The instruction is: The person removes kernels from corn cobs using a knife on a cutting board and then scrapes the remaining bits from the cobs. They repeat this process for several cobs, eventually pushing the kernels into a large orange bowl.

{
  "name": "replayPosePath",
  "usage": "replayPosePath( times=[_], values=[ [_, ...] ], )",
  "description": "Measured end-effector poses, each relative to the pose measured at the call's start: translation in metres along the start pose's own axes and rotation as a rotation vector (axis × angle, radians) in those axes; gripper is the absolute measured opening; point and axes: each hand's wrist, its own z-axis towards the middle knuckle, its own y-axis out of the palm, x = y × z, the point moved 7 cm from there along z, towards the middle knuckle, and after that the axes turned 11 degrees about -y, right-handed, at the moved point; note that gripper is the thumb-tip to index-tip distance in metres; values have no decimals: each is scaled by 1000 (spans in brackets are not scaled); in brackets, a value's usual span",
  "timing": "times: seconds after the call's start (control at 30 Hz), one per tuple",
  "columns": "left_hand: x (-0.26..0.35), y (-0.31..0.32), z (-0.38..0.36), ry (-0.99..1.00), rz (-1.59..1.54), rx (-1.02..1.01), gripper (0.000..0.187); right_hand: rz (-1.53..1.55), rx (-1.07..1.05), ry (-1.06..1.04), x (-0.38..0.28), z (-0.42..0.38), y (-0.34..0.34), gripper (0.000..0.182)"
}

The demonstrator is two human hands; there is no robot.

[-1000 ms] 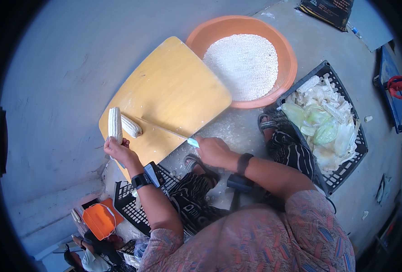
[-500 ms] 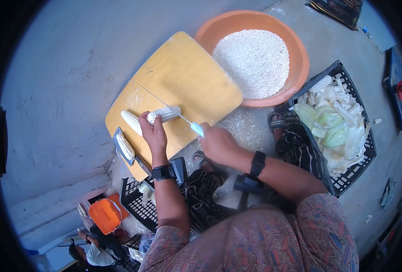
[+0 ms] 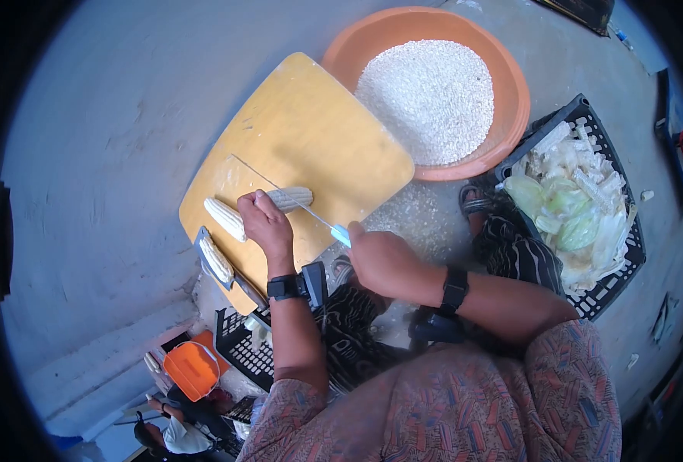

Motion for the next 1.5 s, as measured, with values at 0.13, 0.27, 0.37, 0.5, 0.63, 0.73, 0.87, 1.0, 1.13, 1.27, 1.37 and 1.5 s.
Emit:
replayPosePath(
  times=[0.13, 0.27, 0.37, 0.5, 0.63, 0.73, 0.87, 1.0, 1.13, 1.27, 1.37, 1.5],
  values=[
    [6, 3, 4, 10, 30, 27, 20, 33, -9, -9, 4, 14, -1, 21],
    [7, 4, 3, 3, 39, 30, 19, 43, -5, 10, 7, 30, 1, 22],
    [13, 7, -3, 63, 95, 54, 19, 58, -18, 57, 13, 44, 5, 22],
    [7, 8, -4, -7, 24, 18, 19, 46, -22, 67, 16, 53, 7, 22],
    [16, 7, -9, 74, 93, 54, 20, 29, -34, 71, 15, 53, 8, 22],
    [19, 7, -11, 102, 96, 60, 20, -3, -47, 89, 13, 44, 10, 22],
    [5, 9, -5, 15, 60, 36, 21, -12, -76, 62, 12, 7, 2, 21],
    [19, 9, -13, 107, 107, 54, 21, -53, -13, 24, 18, -2, 4, 20],
    [12, 6, -12, 43, 78, 49, 22, -70, -2, -7, 17, 5, 5, 19],
    [19, 6, -13, 60, 116, 53, 22, -40, -23, 42, 16, 23, 6, 20],
    [19, 8, -16, 78, 127, 55, 23, -56, 27, 32, 19, 37, 11, 20],
    [23, 8, -18, 95, 128, 38, 23, -63, 45, 25, 23, 50, 13, 20]
  ],
)
